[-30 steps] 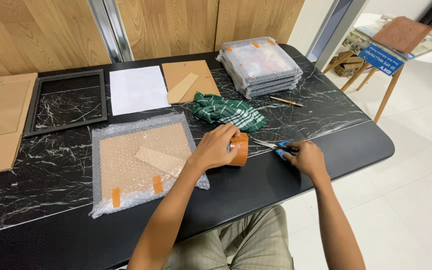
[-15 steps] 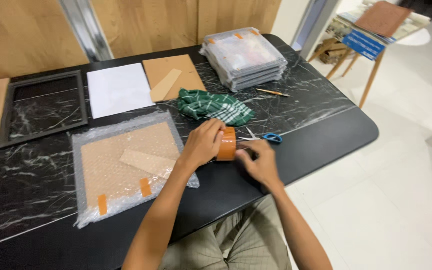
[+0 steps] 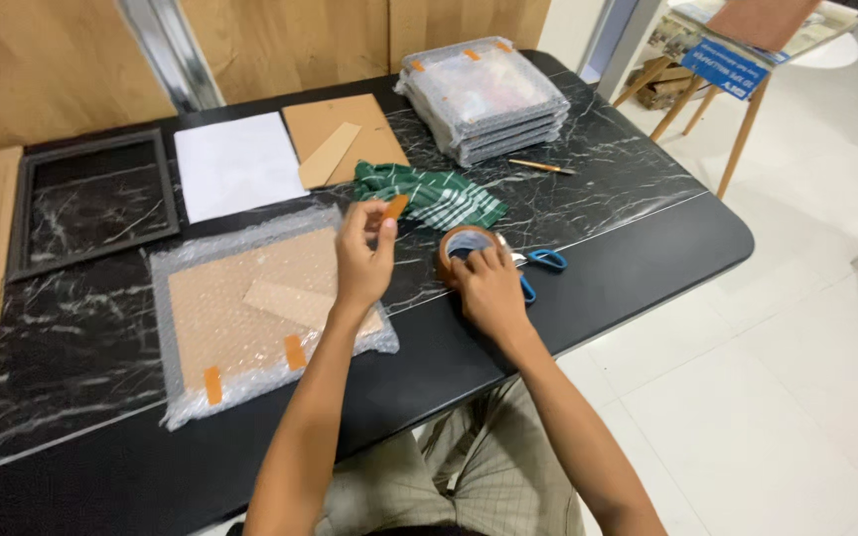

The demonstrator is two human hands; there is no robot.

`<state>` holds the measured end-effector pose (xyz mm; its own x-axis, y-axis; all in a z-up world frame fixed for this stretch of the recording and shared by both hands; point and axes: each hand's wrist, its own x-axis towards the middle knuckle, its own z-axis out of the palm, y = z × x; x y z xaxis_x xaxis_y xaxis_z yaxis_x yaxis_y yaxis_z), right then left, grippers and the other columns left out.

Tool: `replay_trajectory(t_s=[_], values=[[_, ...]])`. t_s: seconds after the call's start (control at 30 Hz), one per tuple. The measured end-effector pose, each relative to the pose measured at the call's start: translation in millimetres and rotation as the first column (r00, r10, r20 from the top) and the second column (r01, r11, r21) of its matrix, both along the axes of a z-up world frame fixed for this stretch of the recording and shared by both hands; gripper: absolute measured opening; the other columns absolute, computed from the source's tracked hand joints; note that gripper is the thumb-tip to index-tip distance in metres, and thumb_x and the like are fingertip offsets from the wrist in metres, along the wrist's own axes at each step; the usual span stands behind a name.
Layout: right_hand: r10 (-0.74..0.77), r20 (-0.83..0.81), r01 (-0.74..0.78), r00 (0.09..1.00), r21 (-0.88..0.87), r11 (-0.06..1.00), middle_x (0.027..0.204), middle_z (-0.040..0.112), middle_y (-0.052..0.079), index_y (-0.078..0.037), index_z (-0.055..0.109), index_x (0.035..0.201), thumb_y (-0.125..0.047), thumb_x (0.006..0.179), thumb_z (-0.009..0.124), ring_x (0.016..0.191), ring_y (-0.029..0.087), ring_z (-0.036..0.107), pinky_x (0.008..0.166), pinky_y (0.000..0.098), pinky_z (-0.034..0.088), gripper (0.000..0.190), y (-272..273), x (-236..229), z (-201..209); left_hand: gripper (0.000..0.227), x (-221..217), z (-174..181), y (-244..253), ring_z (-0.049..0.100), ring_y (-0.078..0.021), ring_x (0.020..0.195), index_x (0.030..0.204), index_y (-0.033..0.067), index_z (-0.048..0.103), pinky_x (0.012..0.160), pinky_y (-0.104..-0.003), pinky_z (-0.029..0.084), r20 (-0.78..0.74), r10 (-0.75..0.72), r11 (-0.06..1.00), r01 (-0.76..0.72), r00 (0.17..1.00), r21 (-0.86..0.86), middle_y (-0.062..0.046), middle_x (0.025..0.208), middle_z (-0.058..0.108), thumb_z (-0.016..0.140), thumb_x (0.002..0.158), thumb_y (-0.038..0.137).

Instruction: The person wraps a cardboard backing in bubble wrap, secures the wrapping with tape using scissors, and places a green cloth into a plastic sleeve.

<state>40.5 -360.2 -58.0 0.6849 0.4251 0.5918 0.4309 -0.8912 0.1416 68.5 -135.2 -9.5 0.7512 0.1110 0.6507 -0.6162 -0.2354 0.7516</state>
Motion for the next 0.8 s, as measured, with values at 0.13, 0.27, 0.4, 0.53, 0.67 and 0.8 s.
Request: replay_trajectory(t_s=[0.13,0.27,0.4,0.53,0.67,0.8], values=[[0.01,-0.091,-0.001,0.996,0.098,0.995,0.103,0.071,0.007,-0.019,0.079,0.119,-0.043,0.089,0.076,0.107,0.032,0.065,0.107,0.0529,0.044,0.038,7.8,2.3,25.6,0.016,0.2,-14.3,-5.5,0.072,-0.0261,0.087,0.117,0.0029,0.065,0.076,-0.038,0.062,-0.031,-0.063,0.994,0.06,0.998,-0.09,-0.012,0.096,0.065,0.064,0.103,0.01],[0.414,-0.045,-0.173,0.909,0.863,0.474,0.11,0.076,0.012,-0.008,0.074,0.129,-0.017,0.09,0.086,0.1,0.025,0.073,0.091,0.039,0.059,0.042,33.0,-4.4,53.5,0.016,-12.4,-11.3,-6.1,0.072,-0.021,0.087,0.115,0.0084,0.071,0.077,-0.036,0.06,-0.064,-0.114,0.992,0.111,0.991,-0.054,-0.009,0.093,0.072,0.07,0.1,0.011],[0.466,0.021,-0.215,0.884,0.906,0.366,0.101,0.08,0.007,-0.011,0.084,0.099,-0.013,0.089,0.088,0.092,0.016,0.072,0.082,0.0289,0.056,0.011,55.3,10.6,55.9,0.015,-20.0,-16.3,-7.9,0.073,-0.0232,0.092,0.115,0.0134,0.074,0.083,-0.036,0.058,-0.059,-0.159,0.987,0.16,0.986,0.015,-0.008,0.096,0.076,0.072,0.1,0.013],[0.391,0.136,-0.29,0.91,0.883,0.369,0.103,0.077,0.01,-0.01,0.083,0.099,-0.011,0.094,0.084,0.095,0.022,0.071,0.083,0.0323,0.053,0.006,62.1,2.7,37.4,0.025,-48.6,-8.9,9.0,0.075,-0.022,0.102,0.128,0.0147,0.075,0.089,-0.033,0.059,-0.046,-0.18,0.984,0.18,0.983,0.006,-0.006,0.111,0.077,0.067,0.103,0.013],[0.46,0.102,-0.252,0.882,0.927,0.278,0.108,0.072,0.011,-0.004,0.068,0.129,-0.009,0.097,0.078,0.099,0.018,0.068,0.09,0.0321,0.055,0.034,74.3,-35.2,20.6,0.041,-83.2,-6.1,55.8,0.072,-0.0364,0.107,0.137,0.0038,0.063,0.095,-0.047,0.057,-0.034,-0.07,0.947,0.077,0.997,0.311,-0.019,0.118,0.07,0.07,0.098,0.014],[0.679,-0.173,-0.411,0.713,0.681,0.606,0.118,0.073,0.017,-0.001,0.044,0.158,-0.023,0.072,0.096,0.116,0.038,0.068,0.105,0.0524,0.052,0.102,80.6,-67.2,10.1,0.031,-116.8,-10.4,96.8,0.064,-0.0313,0.101,0.105,0.0116,0.078,0.094,-0.046,0.049,-0.128,-0.018,0.66,0.108,0.992,0.743,-0.008,0.097,0.072,0.081,0.084,0.033]])
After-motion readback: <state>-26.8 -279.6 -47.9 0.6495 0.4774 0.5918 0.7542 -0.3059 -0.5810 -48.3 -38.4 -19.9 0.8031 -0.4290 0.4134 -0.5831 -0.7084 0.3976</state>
